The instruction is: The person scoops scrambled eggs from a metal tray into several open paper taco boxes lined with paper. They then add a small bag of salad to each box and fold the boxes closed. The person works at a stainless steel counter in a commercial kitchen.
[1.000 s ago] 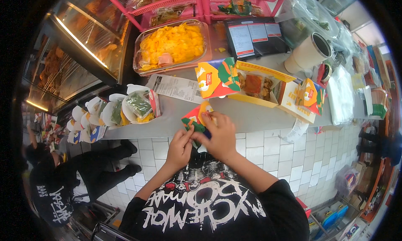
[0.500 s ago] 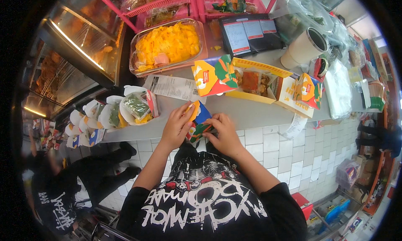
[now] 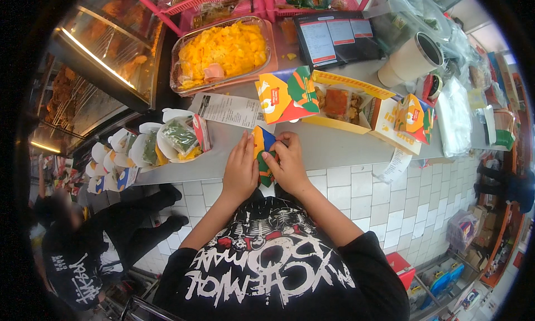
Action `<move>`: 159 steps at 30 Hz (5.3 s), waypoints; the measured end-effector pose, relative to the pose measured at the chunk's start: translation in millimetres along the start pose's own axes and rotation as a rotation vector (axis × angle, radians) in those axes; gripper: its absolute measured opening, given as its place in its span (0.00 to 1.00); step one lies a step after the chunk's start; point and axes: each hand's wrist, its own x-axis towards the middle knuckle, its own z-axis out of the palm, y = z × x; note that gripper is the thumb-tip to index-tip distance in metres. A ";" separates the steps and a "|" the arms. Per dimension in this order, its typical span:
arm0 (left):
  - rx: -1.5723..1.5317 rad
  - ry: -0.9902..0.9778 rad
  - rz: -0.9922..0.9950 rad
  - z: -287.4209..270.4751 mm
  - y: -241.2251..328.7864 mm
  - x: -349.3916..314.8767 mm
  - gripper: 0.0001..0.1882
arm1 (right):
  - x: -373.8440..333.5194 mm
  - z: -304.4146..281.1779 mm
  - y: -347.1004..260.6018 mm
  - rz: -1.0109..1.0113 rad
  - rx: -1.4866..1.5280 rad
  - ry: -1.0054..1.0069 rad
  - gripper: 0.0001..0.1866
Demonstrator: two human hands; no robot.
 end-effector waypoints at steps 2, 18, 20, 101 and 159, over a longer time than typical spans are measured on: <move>-0.010 0.003 0.001 -0.5 0.0 -0.4 0.30 | 0.7 -0.6 1.5 0.007 0.018 -0.015 0.10; -0.085 0.043 -0.024 3.3 3.6 -7.6 0.28 | 9.0 -6.0 2.7 0.052 0.105 -0.093 0.12; -0.054 0.048 0.013 2.9 4.1 -8.0 0.28 | 9.5 -6.5 1.3 0.010 0.034 -0.091 0.12; -0.085 0.200 -0.176 -93.4 -112.6 -23.6 0.17 | 2.0 98.5 -75.1 -0.084 -0.316 0.023 0.40; -0.234 0.082 -0.028 -80.7 -116.9 -24.4 0.31 | 56.3 118.1 -42.8 -0.103 -0.012 -0.144 0.11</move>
